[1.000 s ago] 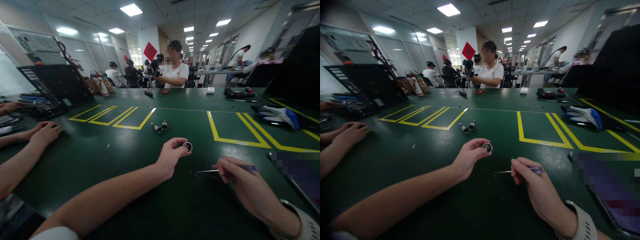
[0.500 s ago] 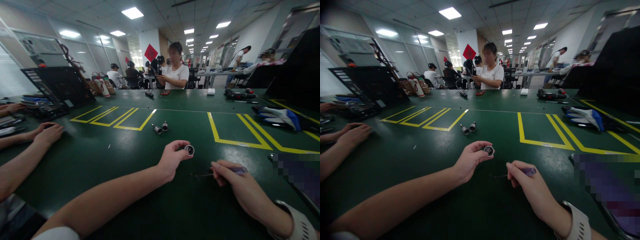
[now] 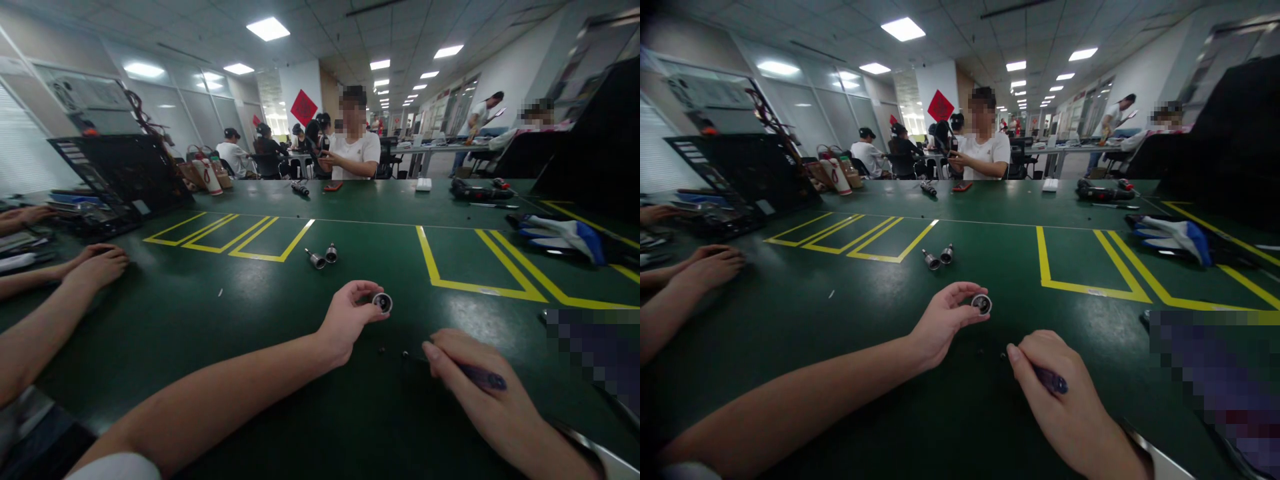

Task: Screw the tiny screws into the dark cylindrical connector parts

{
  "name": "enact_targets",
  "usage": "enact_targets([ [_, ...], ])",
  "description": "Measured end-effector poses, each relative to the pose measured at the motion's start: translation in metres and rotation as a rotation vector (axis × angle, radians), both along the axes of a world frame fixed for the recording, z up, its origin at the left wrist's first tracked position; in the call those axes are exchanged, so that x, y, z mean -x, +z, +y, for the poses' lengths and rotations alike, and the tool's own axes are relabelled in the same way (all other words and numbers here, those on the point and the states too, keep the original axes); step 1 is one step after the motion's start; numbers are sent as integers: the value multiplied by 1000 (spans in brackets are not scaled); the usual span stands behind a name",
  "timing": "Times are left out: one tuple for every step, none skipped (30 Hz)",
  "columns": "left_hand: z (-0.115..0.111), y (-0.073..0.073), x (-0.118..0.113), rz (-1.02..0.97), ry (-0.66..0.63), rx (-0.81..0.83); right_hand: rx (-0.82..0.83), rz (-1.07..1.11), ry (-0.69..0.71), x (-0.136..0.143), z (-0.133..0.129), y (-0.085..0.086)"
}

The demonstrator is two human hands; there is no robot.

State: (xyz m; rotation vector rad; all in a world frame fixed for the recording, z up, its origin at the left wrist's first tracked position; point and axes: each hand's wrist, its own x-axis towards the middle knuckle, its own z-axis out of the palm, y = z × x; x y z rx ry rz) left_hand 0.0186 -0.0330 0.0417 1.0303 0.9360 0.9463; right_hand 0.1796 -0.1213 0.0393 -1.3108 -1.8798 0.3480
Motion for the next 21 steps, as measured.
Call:
enact_targets([
  [0,-1,0,9,-6,-8,-25,19,5,0,-1,-1],
  [0,-2,1,18,-15,-18,-50,37,7,-1,-1,-1],
  [1,-3,2,25,-28,-31,-80,52,6,-2,-2,-1],
  [1,-5,2,30,-42,-41,-117,64,4,-3,-3,-1],
  [2,-6,3,36,-55,-50,-157,70,1,-4,-4,0],
  [2,-8,4,42,-69,-57,-193,70,-1,-5,-5,0],
  [2,-9,5,49,-85,-63,-219,63,1,-6,-6,0],
  [2,-11,5,55,-102,-68,-236,52,4,-7,-6,0],
  [2,-12,6,59,-120,-75,-244,38,10,-7,-7,0],
  [2,-13,7,60,-137,-83,-245,25,15,-7,-7,0],
  [1,-14,7,57,-153,-91,-242,13,19,-7,-8,0],
  [1,-15,7,55,-163,-96,-241,2,27,-7,-8,0],
  [0,-14,7,53,-170,-101,-240,-8,35,-7,-8,0],
  [-1,-14,6,50,-174,-105,-241,-18,45,-6,-7,0],
  [-2,-12,6,49,-176,-106,-243,-27,54,-6,-7,-1],
  [-3,-11,5,50,-175,-104,-248,-35,64,-5,-6,-1],
  [-4,-9,4,51,-174,-101,-256,-41,74,-5,-6,-1],
  [-6,-7,4,51,-171,-95,-259,-44,82,-4,-5,-2],
  [-7,-5,3,51,-166,-88,-255,-46,89,-4,-5,-2],
  [-9,-3,2,52,-161,-81,-249,-47,96,-4,-4,-2],
  [-10,-1,1,53,-155,-78,-241,-47,100,-3,-4,-2],
])
